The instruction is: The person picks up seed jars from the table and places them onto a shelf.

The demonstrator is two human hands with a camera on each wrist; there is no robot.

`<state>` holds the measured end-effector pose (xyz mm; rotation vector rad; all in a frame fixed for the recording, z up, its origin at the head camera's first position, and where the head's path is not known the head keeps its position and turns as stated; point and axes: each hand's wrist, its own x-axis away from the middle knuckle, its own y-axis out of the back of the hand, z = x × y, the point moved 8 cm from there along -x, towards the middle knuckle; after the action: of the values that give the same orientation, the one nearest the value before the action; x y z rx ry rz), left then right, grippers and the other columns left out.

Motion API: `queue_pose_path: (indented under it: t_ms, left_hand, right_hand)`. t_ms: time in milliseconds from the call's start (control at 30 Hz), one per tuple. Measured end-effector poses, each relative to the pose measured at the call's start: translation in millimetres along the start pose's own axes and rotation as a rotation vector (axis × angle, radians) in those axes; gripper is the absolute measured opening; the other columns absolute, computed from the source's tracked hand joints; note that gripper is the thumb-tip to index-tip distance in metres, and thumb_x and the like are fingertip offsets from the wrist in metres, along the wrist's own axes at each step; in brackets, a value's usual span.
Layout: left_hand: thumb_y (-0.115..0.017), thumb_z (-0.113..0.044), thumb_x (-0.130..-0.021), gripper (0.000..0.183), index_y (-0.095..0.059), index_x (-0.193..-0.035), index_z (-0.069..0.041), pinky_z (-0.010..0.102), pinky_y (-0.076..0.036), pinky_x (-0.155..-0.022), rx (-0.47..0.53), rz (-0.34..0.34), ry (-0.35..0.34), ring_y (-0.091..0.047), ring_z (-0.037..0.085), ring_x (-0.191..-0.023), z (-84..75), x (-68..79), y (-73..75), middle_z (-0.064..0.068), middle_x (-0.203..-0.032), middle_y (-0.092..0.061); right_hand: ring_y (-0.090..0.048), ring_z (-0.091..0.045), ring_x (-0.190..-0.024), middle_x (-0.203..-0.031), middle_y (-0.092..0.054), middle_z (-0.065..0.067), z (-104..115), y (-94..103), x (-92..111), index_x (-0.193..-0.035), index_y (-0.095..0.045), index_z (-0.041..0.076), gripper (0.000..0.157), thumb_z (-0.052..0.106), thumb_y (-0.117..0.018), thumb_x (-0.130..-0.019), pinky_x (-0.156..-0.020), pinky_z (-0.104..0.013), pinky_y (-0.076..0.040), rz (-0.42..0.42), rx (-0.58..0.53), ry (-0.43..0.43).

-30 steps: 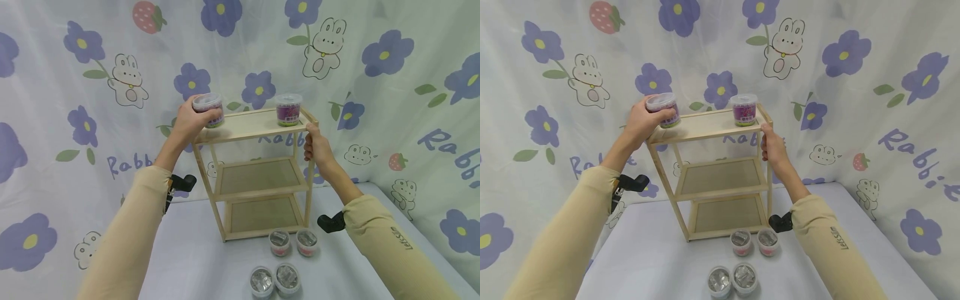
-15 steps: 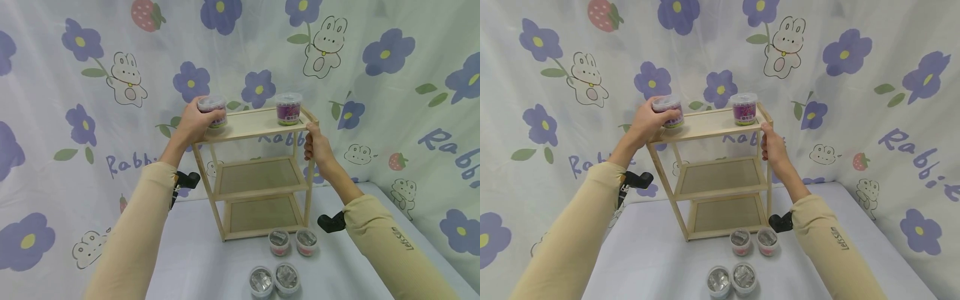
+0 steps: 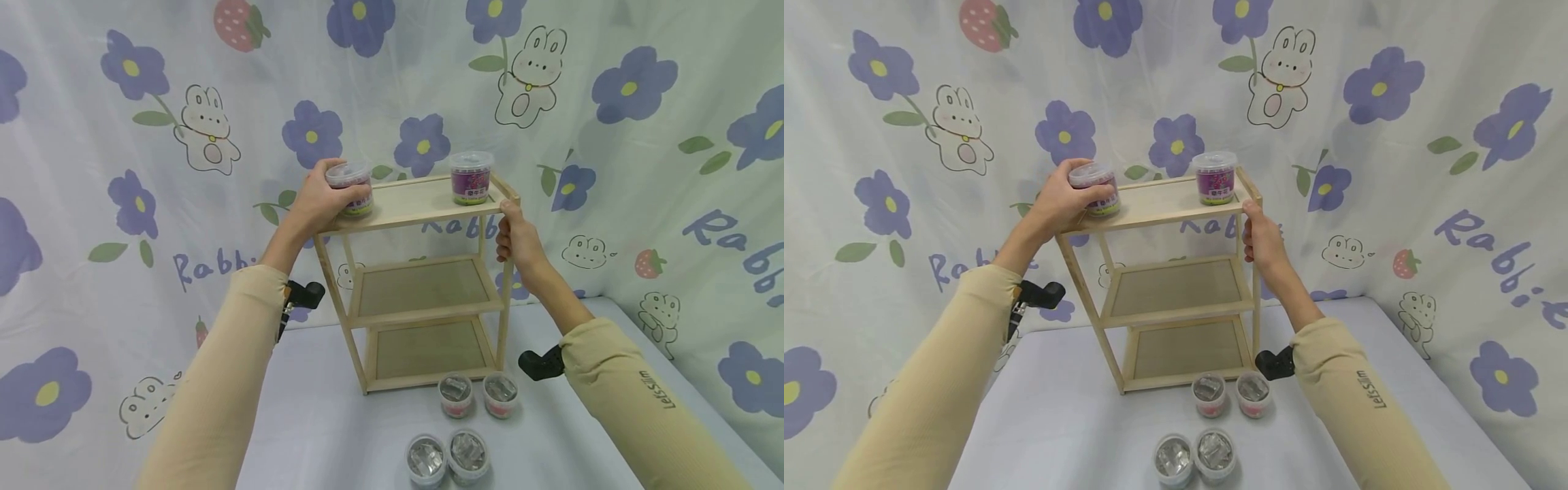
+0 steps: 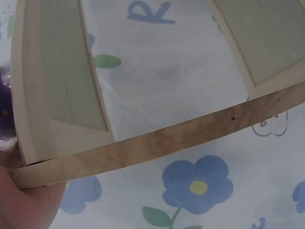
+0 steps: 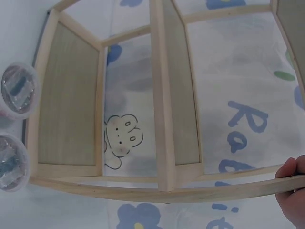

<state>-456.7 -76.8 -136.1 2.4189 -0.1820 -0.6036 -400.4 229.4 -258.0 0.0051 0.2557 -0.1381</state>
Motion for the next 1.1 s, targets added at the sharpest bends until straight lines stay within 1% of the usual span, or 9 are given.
queue_pose_path:
  t_ms: [167, 333, 533, 733, 933, 1100]
  left_hand:
    - [-0.072, -0.041, -0.085, 0.087, -0.027, -0.154, -0.012, 0.046, -0.037, -0.108, 0.004, 0.016, 0.015, -0.045, 0.031, -0.127, 0.0, 1.9, -1.5, 0.021, -0.147, -0.038]
    - [-0.072, -0.041, -0.085, 0.087, -0.026, -0.154, -0.014, 0.045, -0.038, -0.106, 0.011, 0.024, 0.022, -0.047, 0.030, -0.124, 0.6, 3.7, -1.9, 0.020, -0.144, -0.040]
    - [-0.073, -0.041, -0.084, 0.089, -0.025, -0.155, -0.014, 0.046, -0.037, -0.105, -0.006, 0.022, 0.016, -0.045, 0.029, -0.124, -0.2, 4.9, -1.6, 0.020, -0.147, -0.037]
    - [-0.072, -0.039, -0.085, 0.090, -0.023, -0.156, -0.015, 0.048, -0.037, -0.106, -0.001, 0.045, 0.009, -0.044, 0.031, -0.125, -0.1, 6.4, -0.8, 0.021, -0.147, -0.037]
    - [-0.073, -0.037, -0.085, 0.090, -0.023, -0.156, -0.017, 0.046, -0.040, -0.104, 0.033, 0.061, 0.012, -0.047, 0.030, -0.123, 0.2, 7.9, 1.2, 0.021, -0.142, -0.042]
    - [-0.074, -0.035, -0.086, 0.087, -0.023, -0.155, -0.017, 0.045, -0.039, -0.107, 0.077, 0.057, 0.016, -0.047, 0.027, -0.128, 0.5, 11.0, 6.6, 0.018, -0.147, -0.043]
  right_hand:
    - [-0.025, -0.010, -0.054, -0.055, -0.025, 0.009, 0, 0.3, 0, -0.067, -0.029, 0.018, 0.052, 0.058, -0.035, -0.100, -0.061, -0.031, -0.032, -0.002, -0.001, 0.000]
    - [-0.025, -0.010, -0.054, -0.055, -0.025, 0.009, 0, 0.1, 0, -0.067, -0.029, 0.018, 0.052, 0.058, -0.035, -0.100, -0.061, -0.032, -0.032, 0.001, -0.002, 0.000]
    - [-0.025, -0.009, -0.053, -0.054, -0.025, 0.010, -2, 0.7, 0, -0.066, -0.029, 0.020, 0.051, 0.058, -0.036, -0.100, -0.060, -0.031, -0.031, -0.001, -0.020, -0.004]
    - [-0.025, -0.009, -0.052, -0.054, -0.026, 0.010, -3, 0.6, 0, -0.066, -0.030, 0.020, 0.050, 0.057, -0.035, -0.100, -0.060, -0.030, -0.032, -0.001, -0.019, -0.008]
    - [-0.026, -0.009, -0.052, -0.054, -0.026, 0.010, -1, 1.1, 1, -0.065, -0.030, 0.020, 0.050, 0.056, -0.035, -0.100, -0.060, -0.030, -0.033, -0.009, -0.002, 0.001]
    - [-0.026, -0.010, -0.053, -0.054, -0.027, 0.010, 0, 1.1, 2, -0.066, -0.030, 0.020, 0.050, 0.056, -0.035, -0.100, -0.060, -0.031, -0.033, -0.006, 0.000, 0.001]
